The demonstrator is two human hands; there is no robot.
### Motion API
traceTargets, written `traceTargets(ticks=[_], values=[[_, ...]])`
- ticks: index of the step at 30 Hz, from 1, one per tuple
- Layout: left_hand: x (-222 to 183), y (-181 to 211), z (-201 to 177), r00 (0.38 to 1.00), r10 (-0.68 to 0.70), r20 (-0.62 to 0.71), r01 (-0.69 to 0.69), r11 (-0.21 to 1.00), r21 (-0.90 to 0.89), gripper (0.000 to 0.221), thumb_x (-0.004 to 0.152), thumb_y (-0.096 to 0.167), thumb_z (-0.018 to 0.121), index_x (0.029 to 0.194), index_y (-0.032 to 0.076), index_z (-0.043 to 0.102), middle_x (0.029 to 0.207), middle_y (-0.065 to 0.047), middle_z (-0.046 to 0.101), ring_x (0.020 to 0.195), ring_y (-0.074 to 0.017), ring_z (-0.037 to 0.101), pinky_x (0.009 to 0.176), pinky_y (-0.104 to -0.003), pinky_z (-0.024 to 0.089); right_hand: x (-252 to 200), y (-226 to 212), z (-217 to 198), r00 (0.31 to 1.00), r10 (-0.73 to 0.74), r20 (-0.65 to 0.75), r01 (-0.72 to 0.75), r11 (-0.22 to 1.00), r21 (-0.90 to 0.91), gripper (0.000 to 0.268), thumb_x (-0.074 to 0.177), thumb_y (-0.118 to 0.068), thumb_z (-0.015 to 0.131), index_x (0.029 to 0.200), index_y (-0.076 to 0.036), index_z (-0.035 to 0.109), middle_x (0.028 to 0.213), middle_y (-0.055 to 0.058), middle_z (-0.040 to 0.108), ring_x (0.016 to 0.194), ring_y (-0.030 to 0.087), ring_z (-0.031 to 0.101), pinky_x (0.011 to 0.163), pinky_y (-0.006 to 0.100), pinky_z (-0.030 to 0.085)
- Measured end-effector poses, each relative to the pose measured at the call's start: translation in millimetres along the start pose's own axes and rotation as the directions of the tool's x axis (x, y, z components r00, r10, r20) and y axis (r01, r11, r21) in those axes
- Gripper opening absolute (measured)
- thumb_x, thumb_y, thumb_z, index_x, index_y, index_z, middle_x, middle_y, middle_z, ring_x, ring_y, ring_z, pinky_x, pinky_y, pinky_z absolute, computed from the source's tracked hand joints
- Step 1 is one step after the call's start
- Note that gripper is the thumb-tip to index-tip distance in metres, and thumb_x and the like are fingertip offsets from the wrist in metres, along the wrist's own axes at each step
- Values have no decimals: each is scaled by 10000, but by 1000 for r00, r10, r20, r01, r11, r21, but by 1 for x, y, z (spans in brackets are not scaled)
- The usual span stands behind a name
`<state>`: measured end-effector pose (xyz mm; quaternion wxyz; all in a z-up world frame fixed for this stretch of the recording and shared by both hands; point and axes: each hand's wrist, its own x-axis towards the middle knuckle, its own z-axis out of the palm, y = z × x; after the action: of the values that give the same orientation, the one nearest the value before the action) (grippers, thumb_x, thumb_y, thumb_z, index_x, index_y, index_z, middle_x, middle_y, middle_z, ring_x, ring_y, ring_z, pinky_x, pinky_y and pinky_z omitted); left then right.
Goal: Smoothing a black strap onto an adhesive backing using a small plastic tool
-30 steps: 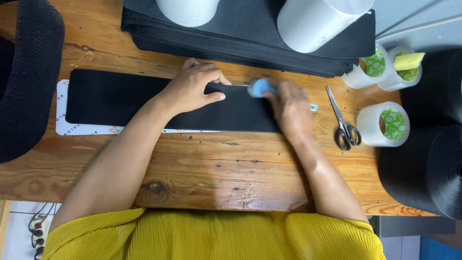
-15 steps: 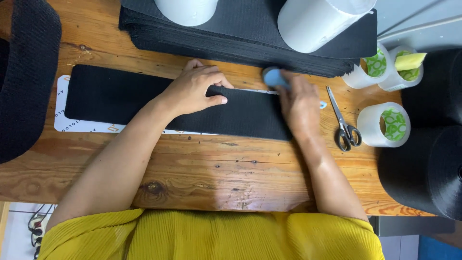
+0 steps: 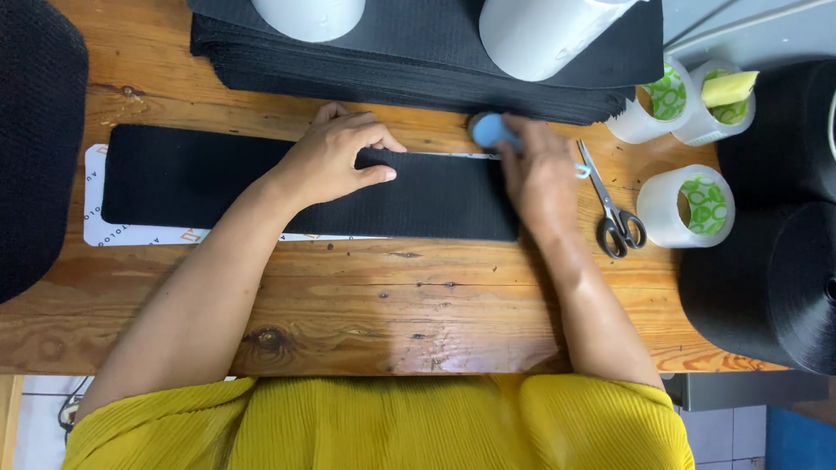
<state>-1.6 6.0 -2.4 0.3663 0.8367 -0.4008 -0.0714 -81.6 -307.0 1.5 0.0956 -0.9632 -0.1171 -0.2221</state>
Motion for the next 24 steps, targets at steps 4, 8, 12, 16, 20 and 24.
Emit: traceTargets(ticks=[4, 8, 12, 16, 20, 24], values=[[0, 0, 1, 1000, -7, 4, 7, 1000, 1, 317, 857, 294, 800, 1119, 139, 712, 958, -54, 665, 981, -240, 656, 1038, -466, 316, 1, -12, -16, 996, 85, -39, -80, 990, 114, 189, 1083, -203, 672, 1254, -123, 676, 1063, 39, 731, 970, 239, 712, 877, 351, 480], [0, -2, 1, 1000, 19, -9, -19, 1000, 8, 296, 874, 269, 800, 1116, 124, 714, 939, -53, 652, 954, -237, 648, 1019, -469, 325, -1, -46, -6, 999, 0, 53, -11, 977, 212, 218, 998, -261, 740, 1164, -128, 691, 971, 80, 711, 965, 308, 709, 876, 383, 512], [0, -3, 2, 999, 26, -26, -26, 1000, 15, 301, 878, 268, 803, 1125, 124, 709, 945, -54, 648, 956, -238, 647, 1008, -466, 331, 2, -36, -1, 996, -52, 70, 41, 988, 147, 221, 981, -290, 749, 1129, -138, 687, 937, 80, 709, 942, 302, 720, 868, 398, 527], [0, -3, 3, 999, 34, -30, -34, 999, 1, 311, 875, 270, 807, 1128, 119, 706, 953, -61, 647, 951, -245, 645, 1002, -469, 340, -6, 12, 5, 1000, -24, -10, 23, 997, -79, 238, 992, -266, 771, 1179, -147, 685, 938, 67, 691, 916, 288, 716, 823, 406, 529], [0, -1, 2, 999, 34, -21, -34, 999, 7, 297, 878, 248, 810, 1118, 103, 712, 946, -67, 654, 946, -246, 643, 990, -462, 337, 0, 4, -5, 999, 39, -37, -33, 986, 161, 204, 1032, -228, 741, 1209, -144, 683, 1015, 56, 710, 973, 280, 713, 867, 375, 513], [1, -3, 2, 999, 41, -27, -40, 999, 12, 297, 872, 248, 810, 1112, 107, 705, 946, -52, 654, 947, -238, 646, 997, -456, 336, 5, -61, -21, 994, -90, 62, 63, 935, 349, 208, 976, -271, 758, 1098, -113, 701, 911, 115, 702, 916, 355, 706, 859, 427, 534]])
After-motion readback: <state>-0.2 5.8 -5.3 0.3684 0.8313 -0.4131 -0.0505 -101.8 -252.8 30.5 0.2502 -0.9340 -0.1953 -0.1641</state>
